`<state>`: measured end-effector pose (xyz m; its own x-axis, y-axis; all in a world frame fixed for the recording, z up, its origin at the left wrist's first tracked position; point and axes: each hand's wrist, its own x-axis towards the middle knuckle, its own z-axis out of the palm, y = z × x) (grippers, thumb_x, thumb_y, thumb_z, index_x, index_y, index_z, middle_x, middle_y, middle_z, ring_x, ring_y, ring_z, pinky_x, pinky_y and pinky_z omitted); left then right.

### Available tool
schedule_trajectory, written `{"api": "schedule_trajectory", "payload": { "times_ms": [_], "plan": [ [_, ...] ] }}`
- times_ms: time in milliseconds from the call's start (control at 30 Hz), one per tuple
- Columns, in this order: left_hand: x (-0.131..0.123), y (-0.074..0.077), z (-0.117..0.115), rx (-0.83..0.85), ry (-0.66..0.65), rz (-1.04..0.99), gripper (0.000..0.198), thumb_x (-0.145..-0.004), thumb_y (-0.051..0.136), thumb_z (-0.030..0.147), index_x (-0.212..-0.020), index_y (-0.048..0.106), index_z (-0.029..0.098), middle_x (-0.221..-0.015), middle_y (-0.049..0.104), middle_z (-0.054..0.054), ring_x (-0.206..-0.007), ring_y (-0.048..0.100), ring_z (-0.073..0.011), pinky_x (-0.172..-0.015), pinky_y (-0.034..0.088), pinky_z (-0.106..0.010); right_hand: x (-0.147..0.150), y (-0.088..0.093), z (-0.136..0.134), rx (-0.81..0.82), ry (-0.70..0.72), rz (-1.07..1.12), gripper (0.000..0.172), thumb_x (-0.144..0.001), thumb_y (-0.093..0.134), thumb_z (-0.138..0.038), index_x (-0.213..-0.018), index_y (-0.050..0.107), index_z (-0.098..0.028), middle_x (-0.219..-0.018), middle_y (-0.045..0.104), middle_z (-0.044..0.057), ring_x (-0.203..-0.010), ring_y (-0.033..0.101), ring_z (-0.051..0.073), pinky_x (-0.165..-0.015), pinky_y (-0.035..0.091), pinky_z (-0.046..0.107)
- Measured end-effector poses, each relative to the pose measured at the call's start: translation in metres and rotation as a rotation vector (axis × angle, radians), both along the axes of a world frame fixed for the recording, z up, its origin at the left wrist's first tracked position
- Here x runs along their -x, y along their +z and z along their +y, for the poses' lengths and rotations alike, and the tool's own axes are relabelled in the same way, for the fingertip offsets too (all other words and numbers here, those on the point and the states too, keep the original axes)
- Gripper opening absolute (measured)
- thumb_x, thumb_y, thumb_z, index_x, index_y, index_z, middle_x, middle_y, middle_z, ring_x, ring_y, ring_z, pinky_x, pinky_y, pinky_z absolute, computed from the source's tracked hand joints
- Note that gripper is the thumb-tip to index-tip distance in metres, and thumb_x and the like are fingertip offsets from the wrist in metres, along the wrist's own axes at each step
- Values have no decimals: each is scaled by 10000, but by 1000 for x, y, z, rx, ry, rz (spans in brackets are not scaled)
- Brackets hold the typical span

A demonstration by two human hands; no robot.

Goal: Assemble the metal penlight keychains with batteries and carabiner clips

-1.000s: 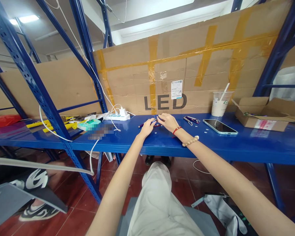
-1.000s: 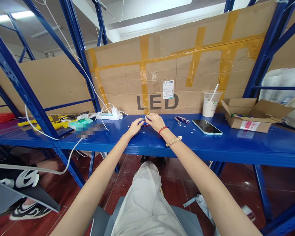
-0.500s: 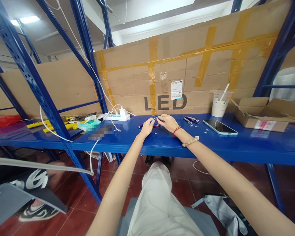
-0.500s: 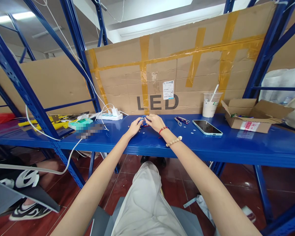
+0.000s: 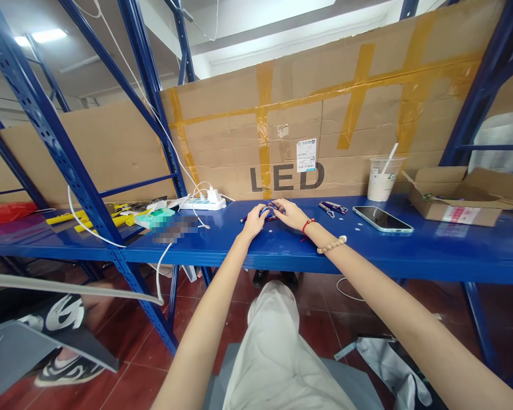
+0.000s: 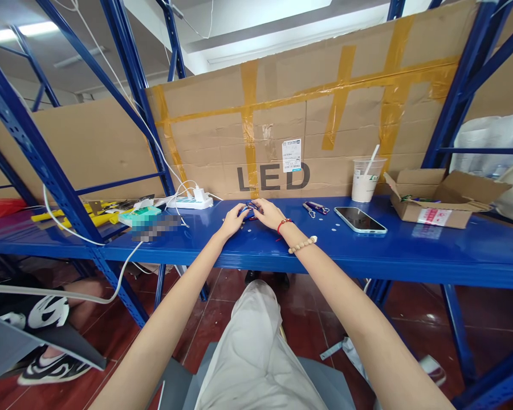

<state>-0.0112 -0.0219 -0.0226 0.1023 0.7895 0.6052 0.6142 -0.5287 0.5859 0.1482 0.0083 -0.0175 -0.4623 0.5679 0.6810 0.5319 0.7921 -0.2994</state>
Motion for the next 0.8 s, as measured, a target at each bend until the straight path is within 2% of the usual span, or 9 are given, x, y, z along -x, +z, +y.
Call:
{"api": "schedule_trajectory", "payload": {
  "times_ms": [133,367,500,567,700,800],
  "plan": [
    [0,-2,2,-4,-10,16,113,-813,509,180,-891,590,175,-933,642,-31,-906,568,-161,-878,420,-297,0,-3,3,125,47,41,358,-801,476,-162,-1159,499,-179,-868,636,45,-743,580,143,-699,456,270],
    [1,-6,5,-27,-1,-18,94,-782,555,170,-872,582,162,-864,642,-30,-844,580,-148,-839,441,-300,-2,0,-3,165,28,5,402,-763,412,-122,-1133,541,-215,-738,637,6,-693,582,153,-635,435,261],
    [2,-7,7,-33,-26,-12,92,-771,576,185,-856,600,157,-851,641,-31,-830,583,-144,-822,449,-289,-2,2,-5,229,51,-15,414,-787,362,-129,-1157,533,-205,-662,630,-4,-661,585,152,-634,440,264],
    [2,-8,7,-43,-26,8,97,-776,577,203,-848,622,155,-861,647,-41,-844,585,-152,-833,447,-293,-1,2,-5,225,45,-22,390,-815,349,-155,-1152,542,-191,-715,648,11,-685,590,155,-664,447,277],
    [2,-6,5,-40,-34,50,139,-798,558,235,-862,659,163,-906,668,-54,-882,594,-170,-863,443,-309,-1,1,-6,148,47,-12,319,-865,365,-240,-1086,590,-192,-1008,655,59,-870,592,176,-778,439,302],
    [1,-4,2,-22,-34,78,151,-803,546,219,-872,670,167,-939,679,-59,-899,600,-180,-874,440,-321,-1,3,-7,146,25,-26,301,-872,419,-343,-1033,622,-188,-989,665,66,-837,590,180,-758,439,303]
  ]
}}
